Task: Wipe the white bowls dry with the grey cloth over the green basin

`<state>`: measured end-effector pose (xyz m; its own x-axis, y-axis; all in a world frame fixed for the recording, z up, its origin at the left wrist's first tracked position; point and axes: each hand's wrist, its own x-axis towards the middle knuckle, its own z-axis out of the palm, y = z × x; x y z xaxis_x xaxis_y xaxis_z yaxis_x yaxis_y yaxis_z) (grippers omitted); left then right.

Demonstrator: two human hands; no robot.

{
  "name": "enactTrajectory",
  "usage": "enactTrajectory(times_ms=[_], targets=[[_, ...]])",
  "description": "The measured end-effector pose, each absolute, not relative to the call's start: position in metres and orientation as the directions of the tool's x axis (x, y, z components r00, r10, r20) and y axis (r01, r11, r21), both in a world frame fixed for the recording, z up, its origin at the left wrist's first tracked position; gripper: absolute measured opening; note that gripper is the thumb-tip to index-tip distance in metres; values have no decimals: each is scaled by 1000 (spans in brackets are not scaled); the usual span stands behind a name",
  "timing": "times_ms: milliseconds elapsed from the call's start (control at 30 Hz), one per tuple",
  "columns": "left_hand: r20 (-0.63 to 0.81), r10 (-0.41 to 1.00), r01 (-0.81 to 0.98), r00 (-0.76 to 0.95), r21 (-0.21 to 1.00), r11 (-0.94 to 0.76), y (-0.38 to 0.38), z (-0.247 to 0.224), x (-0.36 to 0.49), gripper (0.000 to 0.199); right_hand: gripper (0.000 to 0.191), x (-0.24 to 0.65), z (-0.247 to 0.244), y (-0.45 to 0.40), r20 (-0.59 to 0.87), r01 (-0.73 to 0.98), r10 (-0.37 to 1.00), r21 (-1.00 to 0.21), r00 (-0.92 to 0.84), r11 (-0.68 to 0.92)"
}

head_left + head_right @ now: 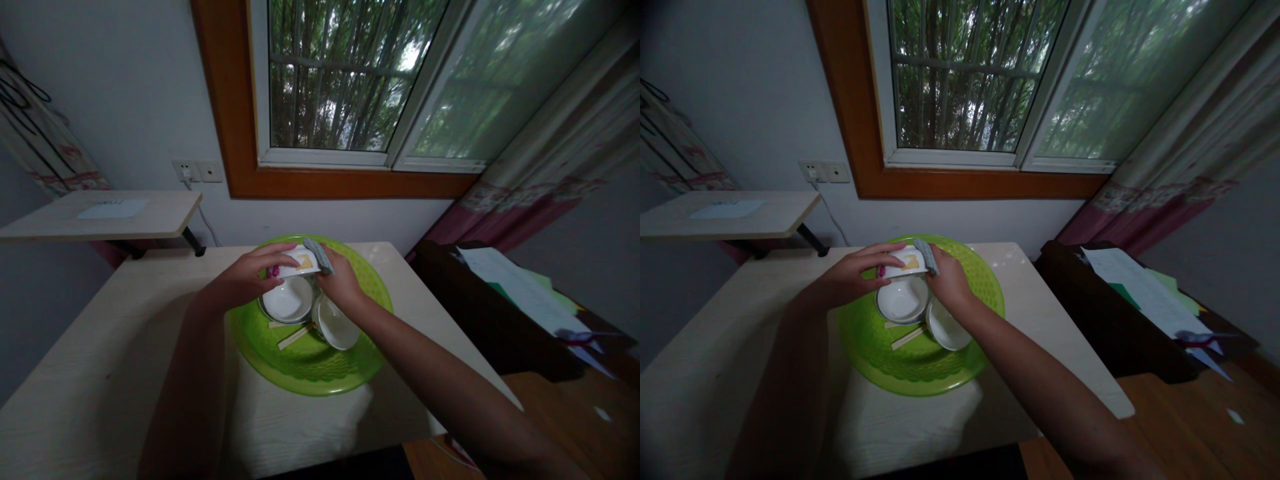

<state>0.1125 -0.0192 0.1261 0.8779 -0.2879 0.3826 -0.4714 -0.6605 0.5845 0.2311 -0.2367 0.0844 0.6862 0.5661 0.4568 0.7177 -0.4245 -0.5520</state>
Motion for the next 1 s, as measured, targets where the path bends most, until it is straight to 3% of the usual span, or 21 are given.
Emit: enactTrajectory(times_ms=[267,433,567,767,1000], targets=[[402,-206,-429,892,612,-664,-25,131,110,5,45,233,85,-236,474,716,547,-557,690,-420],[476,-139,-460,869,670,-582,-23,115,119,45,44,236,81,-236,512,717,518,-600,685,-354],[424,-89,-378,901,669,-639,-21,109,124,65,38,243,71,-233,502,647,439,-707,745,-287],[242,44,-131,969,661,-739,-25,111,126,78,26,247,72,-223,380,503,433,-837,817,-215],[291,133,-87,948,633,-770,-34,111,130,70,24,245,71,-220,307,408,417,-895,856,-178]])
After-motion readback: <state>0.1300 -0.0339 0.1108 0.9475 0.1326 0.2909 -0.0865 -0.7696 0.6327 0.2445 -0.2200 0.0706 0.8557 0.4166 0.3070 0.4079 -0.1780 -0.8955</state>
